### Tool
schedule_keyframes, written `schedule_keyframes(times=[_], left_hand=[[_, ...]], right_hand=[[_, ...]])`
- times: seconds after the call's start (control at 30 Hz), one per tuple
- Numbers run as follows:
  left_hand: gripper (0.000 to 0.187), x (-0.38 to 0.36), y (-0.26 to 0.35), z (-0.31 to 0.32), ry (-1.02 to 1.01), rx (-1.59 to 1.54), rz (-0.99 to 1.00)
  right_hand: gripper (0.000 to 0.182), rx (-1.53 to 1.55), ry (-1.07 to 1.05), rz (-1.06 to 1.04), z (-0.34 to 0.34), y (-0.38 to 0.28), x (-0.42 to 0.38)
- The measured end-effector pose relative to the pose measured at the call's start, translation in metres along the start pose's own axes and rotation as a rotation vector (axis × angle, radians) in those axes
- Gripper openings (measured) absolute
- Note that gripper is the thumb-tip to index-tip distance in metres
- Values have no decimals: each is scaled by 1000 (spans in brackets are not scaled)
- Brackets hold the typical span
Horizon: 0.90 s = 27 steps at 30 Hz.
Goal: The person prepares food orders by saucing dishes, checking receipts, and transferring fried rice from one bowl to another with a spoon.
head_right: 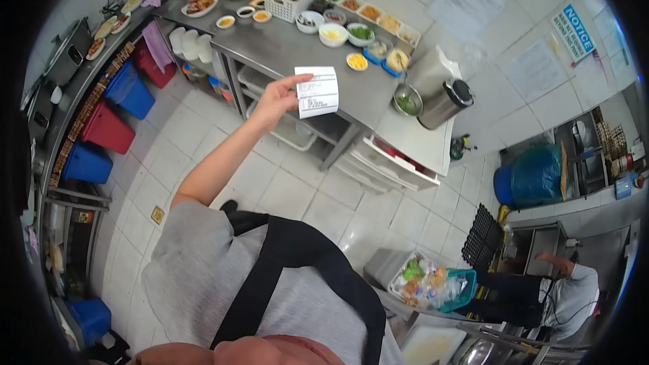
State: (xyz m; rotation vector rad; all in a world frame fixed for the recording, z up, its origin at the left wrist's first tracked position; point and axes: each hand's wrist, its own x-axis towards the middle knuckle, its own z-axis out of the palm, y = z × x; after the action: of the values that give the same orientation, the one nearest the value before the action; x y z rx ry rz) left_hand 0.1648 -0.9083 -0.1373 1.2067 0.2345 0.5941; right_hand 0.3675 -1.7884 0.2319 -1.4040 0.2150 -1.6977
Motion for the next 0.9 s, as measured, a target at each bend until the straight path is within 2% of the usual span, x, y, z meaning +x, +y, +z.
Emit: schedule_keyframes(times=[0.13, 0.17, 0.23, 0.3, 0.33, 0.37, 0.43, 0.47, 0.5, 0.53, 0.57, 0.63, 0.67, 0.7, 0.77, 0.83, 0.9], left_hand=[[46, -12, 29, -56, -37, -63, -6], [47, -13, 35, -73, -61, -67, -22], [47, -8, 39, -113, -138, -38, -29], [46, 2, 47, -151, -233, -35, -40], [46, 10, 49, -169, -285, -15, -64], [46, 15, 50, -182, -287, -40, -63], [47, 21, 49, -199, -351, -69, -117], [47, 22, 51, -202, -377, -111, -136], [47, 19, 53, -203, -407, -162, -156], [47, 13, 55, -200, -439, -214, -176], [48, 6, 57, -197, -497, -238, -228], [49, -15, 56, -184, -604, -273, -279], [49, -30, 56, -176, -643, -297, -299], [49, -47, 56, -170, -700, -305, -310], [48, -88, 54, -163, -834, -273, -310], [46, -133, 55, -158, -943, -267, -309], [43, -175, 56, -165, -1045, -366, -430]], right_hand=[[43, 52, -260, 98, 54, -3, -114], [43, 68, -329, 146, 58, -10, -158], [43, 120, -595, 286, 80, -32, -271], [43, 134, -860, 419, 74, -103, -417], [38, 121, -1055, 139, 58, -157, -494], [35, 225, -1140, 231, 45, -181, -552], [35, 145, -1379, 29, 10, -252, -655], [34, 137, -1512, 283, -8, -275, -695], [30, 342, -1520, 479, -29, -294, -740], [25, 374, -1531, 622, -52, -324, -775], [22, 461, -1554, 861, -72, -346, -805], [24, 542, -1573, 920, -112, -392, -842], [29, 641, -1476, 1154, -133, -416, -853], [34, 762, -1410, 1233, -152, -429, -862], [35, 867, -1136, 1282, -190, -457, -866], [33, 818, -947, 1237, -238, -468, -863], [30, 723, -856, 1217, -298, -489, -858]])
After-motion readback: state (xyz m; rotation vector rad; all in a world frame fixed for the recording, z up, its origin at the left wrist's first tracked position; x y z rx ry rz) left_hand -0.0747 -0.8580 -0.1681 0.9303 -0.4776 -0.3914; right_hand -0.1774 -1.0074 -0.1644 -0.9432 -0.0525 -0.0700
